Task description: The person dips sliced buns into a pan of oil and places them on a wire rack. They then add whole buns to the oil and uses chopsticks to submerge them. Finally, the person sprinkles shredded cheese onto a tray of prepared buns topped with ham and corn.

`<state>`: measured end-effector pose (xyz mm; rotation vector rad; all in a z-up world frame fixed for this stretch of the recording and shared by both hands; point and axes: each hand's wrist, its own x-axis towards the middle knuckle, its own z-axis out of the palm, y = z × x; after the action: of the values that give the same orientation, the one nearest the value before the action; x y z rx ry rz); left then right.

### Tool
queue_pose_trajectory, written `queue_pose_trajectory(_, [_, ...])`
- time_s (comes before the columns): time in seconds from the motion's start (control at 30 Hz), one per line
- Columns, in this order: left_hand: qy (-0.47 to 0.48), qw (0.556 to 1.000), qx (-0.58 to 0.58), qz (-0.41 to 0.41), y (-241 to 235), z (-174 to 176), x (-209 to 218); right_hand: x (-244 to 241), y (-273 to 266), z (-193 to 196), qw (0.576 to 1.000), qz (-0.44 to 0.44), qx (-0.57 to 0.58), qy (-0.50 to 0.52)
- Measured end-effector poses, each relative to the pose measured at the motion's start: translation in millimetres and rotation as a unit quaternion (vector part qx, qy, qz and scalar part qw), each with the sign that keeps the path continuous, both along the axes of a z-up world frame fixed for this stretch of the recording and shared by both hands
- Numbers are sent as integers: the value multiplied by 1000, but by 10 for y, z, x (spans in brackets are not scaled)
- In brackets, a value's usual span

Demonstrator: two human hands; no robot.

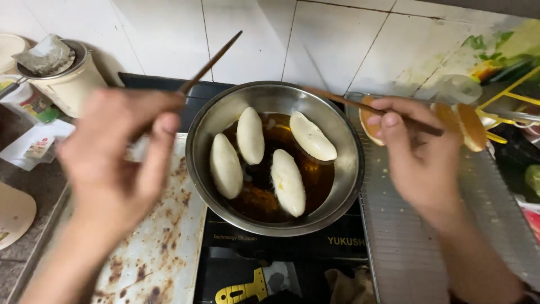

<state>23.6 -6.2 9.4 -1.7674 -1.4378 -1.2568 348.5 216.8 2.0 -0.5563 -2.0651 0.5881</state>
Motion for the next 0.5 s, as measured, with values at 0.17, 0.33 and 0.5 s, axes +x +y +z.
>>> queue_pose_trajectory(0.17, [-24, 984, -177, -12, 66, -241, 86, -91, 35, -259, 976, -89, -40, -193])
queue_pose_trajectory(0.33, [44, 999, 31, -1, 10, -154, 76, -16, -207, -222, 995, -100, 4, 24])
queue_pose_trajectory(0.5, [28, 992, -121, -25, -60, -348, 244, 79, -326, -468, 983, -94, 65, -142])
